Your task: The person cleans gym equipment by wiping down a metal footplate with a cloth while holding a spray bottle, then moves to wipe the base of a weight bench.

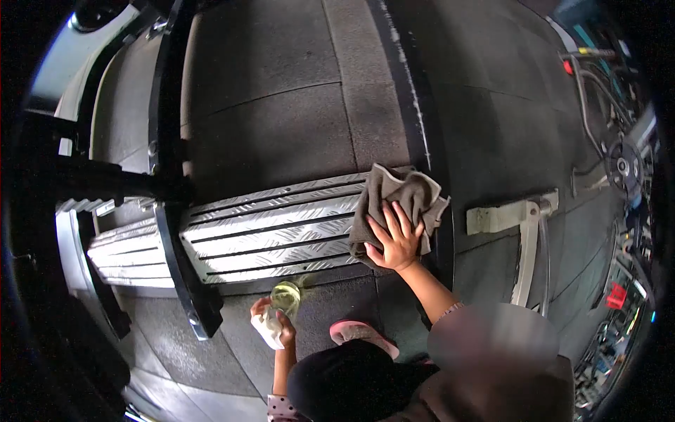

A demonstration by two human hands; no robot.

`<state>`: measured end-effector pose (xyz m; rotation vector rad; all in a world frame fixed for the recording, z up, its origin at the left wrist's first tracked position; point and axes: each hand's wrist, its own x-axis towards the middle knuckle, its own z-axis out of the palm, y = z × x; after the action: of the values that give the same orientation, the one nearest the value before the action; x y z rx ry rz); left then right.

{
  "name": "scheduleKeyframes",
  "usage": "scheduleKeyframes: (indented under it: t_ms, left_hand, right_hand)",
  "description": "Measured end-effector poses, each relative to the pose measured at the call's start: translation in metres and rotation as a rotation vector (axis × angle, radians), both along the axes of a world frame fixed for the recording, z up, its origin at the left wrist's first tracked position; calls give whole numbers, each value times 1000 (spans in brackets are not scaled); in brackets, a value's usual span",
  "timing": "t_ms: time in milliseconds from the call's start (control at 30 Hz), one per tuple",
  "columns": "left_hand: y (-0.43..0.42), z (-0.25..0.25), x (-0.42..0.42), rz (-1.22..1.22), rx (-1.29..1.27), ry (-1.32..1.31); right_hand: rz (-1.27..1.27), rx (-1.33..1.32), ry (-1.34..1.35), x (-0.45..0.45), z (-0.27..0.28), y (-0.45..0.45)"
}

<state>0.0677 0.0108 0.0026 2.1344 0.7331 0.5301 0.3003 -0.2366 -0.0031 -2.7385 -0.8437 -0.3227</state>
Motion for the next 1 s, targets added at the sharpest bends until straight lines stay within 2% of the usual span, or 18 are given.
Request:
scheduleKeyframes:
  t_ms: [233,267,400,600,633,667,733,800,833,867,933,967,1000]
  left_hand:
    - [1,6,8,0,-52,-36]
    - [1,8,9,-18,27,-19]
    - [2,-3,4,0,81,10]
    - [-4,-14,7,82,-60,-144]
    - [-6,-8,8,106,-87,-98]
    - [0,4,2,50,186,280]
    - [-10,-5,3,194,257,94]
    - [-26,7,-18,273,-162,25]
    - [-39,14,-29,306,-379,-7]
    - [-56,28,-46,256,-316,19]
    - [-81,56,-86,152,-178,46]
    - [-90,74,-111,33,35,202]
    - [-117,127,-111,174,-271,137]
  right_hand:
    - [-6,-9,20,0,-3,0]
    - [-6,-5,32,1,-3,1]
    - [22,-26,69,2,-5,-1]
    - [47,-52,44,3,-9,-3]
    - [39,-63,39,3,-10,-3]
    - [29,-71,41,1,-11,-2]
    - [43,-46,49,4,-3,-1]
    - [59,-187,169,9,12,-11]
    - [84,-157,219,10,23,-22]
    - [76,-107,312,5,36,-33]
    - [76,24,684,-13,56,-57]
    - [23,119,898,-26,71,-70]
    - [-58,183,1120,-41,57,-94]
